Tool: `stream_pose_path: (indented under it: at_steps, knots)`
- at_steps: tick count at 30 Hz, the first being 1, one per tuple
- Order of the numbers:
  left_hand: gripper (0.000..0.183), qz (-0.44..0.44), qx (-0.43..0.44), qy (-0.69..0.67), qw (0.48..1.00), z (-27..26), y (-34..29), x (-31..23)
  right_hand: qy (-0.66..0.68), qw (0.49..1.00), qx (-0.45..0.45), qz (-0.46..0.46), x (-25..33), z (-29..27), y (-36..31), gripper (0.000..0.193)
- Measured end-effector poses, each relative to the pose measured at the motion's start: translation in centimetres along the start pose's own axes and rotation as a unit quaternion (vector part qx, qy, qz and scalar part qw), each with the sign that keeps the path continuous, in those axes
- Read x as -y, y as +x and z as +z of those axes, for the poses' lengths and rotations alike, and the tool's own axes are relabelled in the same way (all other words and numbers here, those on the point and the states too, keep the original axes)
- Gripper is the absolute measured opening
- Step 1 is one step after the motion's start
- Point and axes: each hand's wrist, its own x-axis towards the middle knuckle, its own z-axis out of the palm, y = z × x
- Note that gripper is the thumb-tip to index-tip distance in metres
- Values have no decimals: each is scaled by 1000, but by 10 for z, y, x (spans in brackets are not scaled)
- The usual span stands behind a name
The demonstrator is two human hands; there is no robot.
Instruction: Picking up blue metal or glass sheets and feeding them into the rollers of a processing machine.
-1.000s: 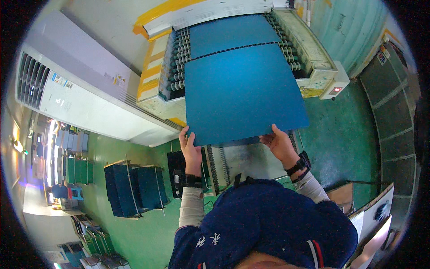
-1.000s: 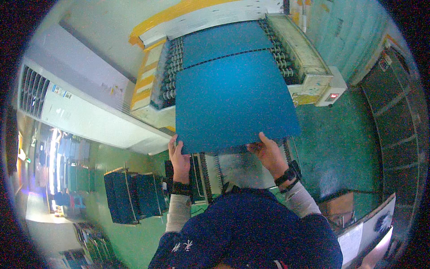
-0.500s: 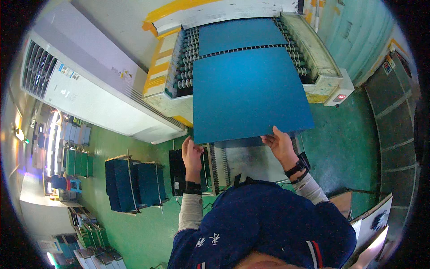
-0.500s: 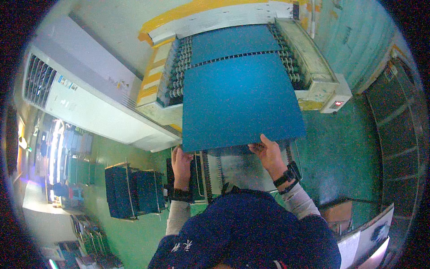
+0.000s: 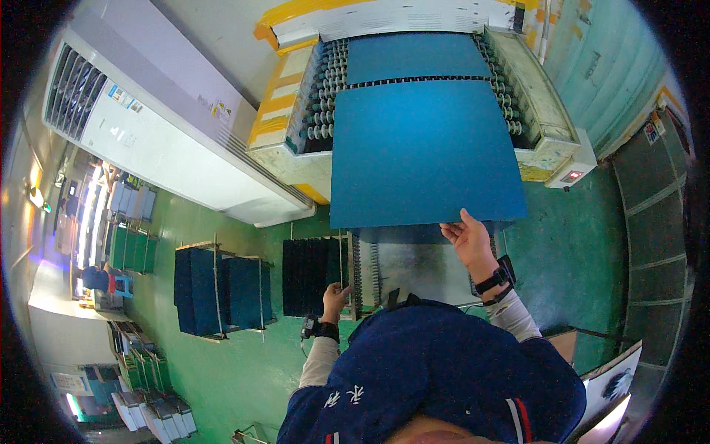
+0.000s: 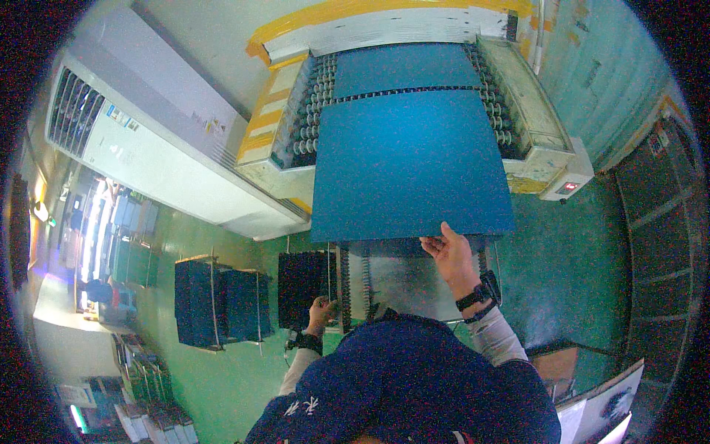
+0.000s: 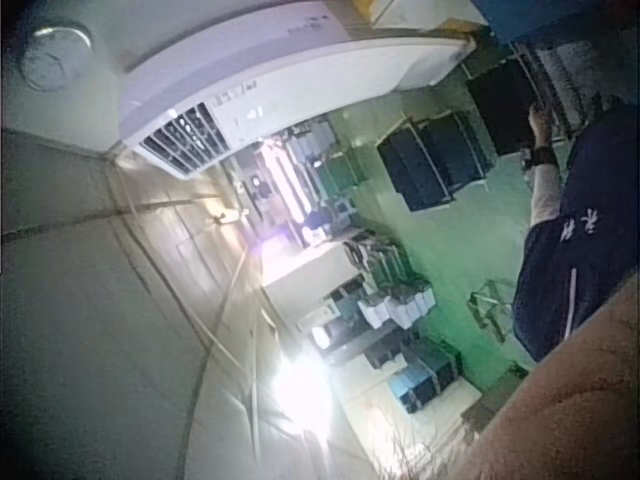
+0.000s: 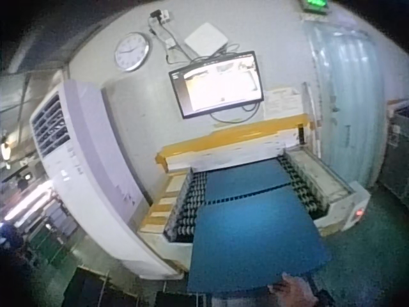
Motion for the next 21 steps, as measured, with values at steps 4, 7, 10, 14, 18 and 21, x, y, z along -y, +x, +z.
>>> stream_pose_path:
  at_steps: [4,7,10,14,18,21]
  knots:
    - [66,-56,10,69,996,6,-7,-6,11,1000,-11,-5,3,0,5,24]
    - [70,29,19,98,995,7,6,20,11,1000,-10,-3,3,2,8,24]
    - [73,12,31,139,990,12,15,28,14,1000,-17,-4,4,1,10,24]
    - [80,33,53,202,977,11,39,63,17,999,-27,7,6,4,14,24]
    - [81,33,55,179,982,12,48,74,19,1000,-17,-2,10,9,15,24]
    - [80,13,61,164,984,14,45,69,11,1000,-29,2,14,10,18,25]
